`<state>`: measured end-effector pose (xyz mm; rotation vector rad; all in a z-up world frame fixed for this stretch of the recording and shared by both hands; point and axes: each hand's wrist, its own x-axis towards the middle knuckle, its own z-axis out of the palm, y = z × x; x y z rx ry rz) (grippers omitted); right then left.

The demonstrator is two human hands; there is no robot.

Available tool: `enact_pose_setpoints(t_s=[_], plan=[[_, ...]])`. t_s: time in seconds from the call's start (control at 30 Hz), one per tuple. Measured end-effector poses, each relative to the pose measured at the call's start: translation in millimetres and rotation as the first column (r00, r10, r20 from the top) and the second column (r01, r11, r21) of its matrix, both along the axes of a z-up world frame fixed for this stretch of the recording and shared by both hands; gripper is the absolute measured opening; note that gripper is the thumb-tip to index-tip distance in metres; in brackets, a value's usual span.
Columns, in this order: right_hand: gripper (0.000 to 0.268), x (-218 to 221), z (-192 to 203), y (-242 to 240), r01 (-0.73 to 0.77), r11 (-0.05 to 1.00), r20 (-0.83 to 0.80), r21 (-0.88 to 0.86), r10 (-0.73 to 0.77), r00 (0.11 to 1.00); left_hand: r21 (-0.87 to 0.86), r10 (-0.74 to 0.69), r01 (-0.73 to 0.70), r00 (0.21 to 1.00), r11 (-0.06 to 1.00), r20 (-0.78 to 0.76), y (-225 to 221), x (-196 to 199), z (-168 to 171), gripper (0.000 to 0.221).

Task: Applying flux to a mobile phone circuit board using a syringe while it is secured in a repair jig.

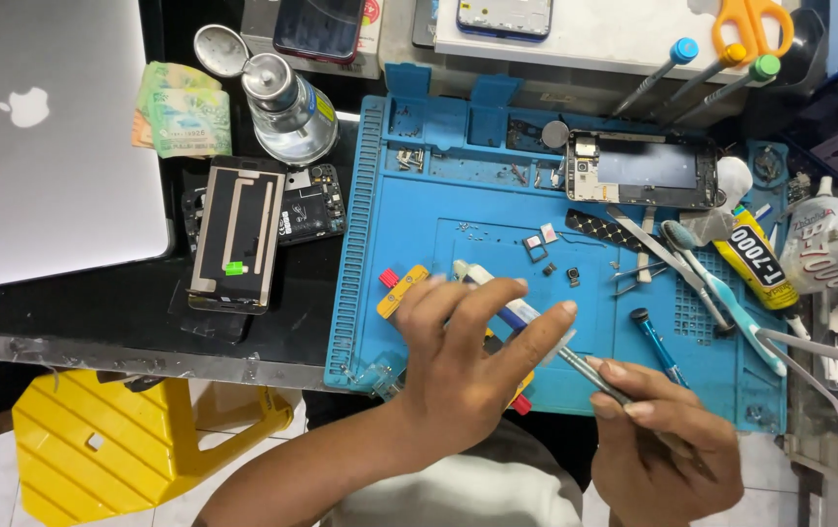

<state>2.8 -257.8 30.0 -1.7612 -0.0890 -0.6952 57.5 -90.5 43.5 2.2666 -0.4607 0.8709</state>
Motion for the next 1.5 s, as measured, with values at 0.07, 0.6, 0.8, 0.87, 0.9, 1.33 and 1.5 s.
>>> enact_pose_setpoints(t_s=[0.07,0.6,0.8,0.87,0.9,1.33,1.5], plan=[[0.022,-1,-7,-1,0.021,1.0,-0.016,0.009,-0.021,1.0,0.089,0.15,-0.155,0.987,0.984,0.052,-3,-6,-7,0.023],[0.022,-32,-30,-25,0.212,0.959,-0.101,-0.191,-0.234,0.967,-0.895,-0.524,0.07,0.829,0.44,-0.193,-52,-45,-4,0.021],[0.032,-31,-34,-16,0.236,0.908,-0.074,-0.346,-0.277,0.958,-0.985,-0.509,-0.111,0.845,0.129,-0.162,-71,-46,-14,0.024],[0.032,-27,-38,-12,0.221,0.925,-0.061,-0.31,-0.251,0.966,-0.995,-0.497,-0.088,0.863,0.04,-0.097,-76,-46,-20,0.03],[0.032,-24,-40,-10,0.217,0.932,-0.027,-0.29,-0.235,0.972,-0.99,-0.509,-0.133,0.856,-0.047,-0.091,-78,-46,-22,0.038],[0.034,7,-14,-4,0.095,0.893,0.042,-0.439,-0.085,0.996,-0.691,-0.708,-0.585,0.69,-0.425,-0.15,-75,-27,-19,0.032],[0.032,21,-8,1,0.02,0.946,-0.034,-0.323,-0.033,0.999,-0.584,-0.738,-0.612,0.674,-0.533,-0.032,-72,-19,-32,0.027]])
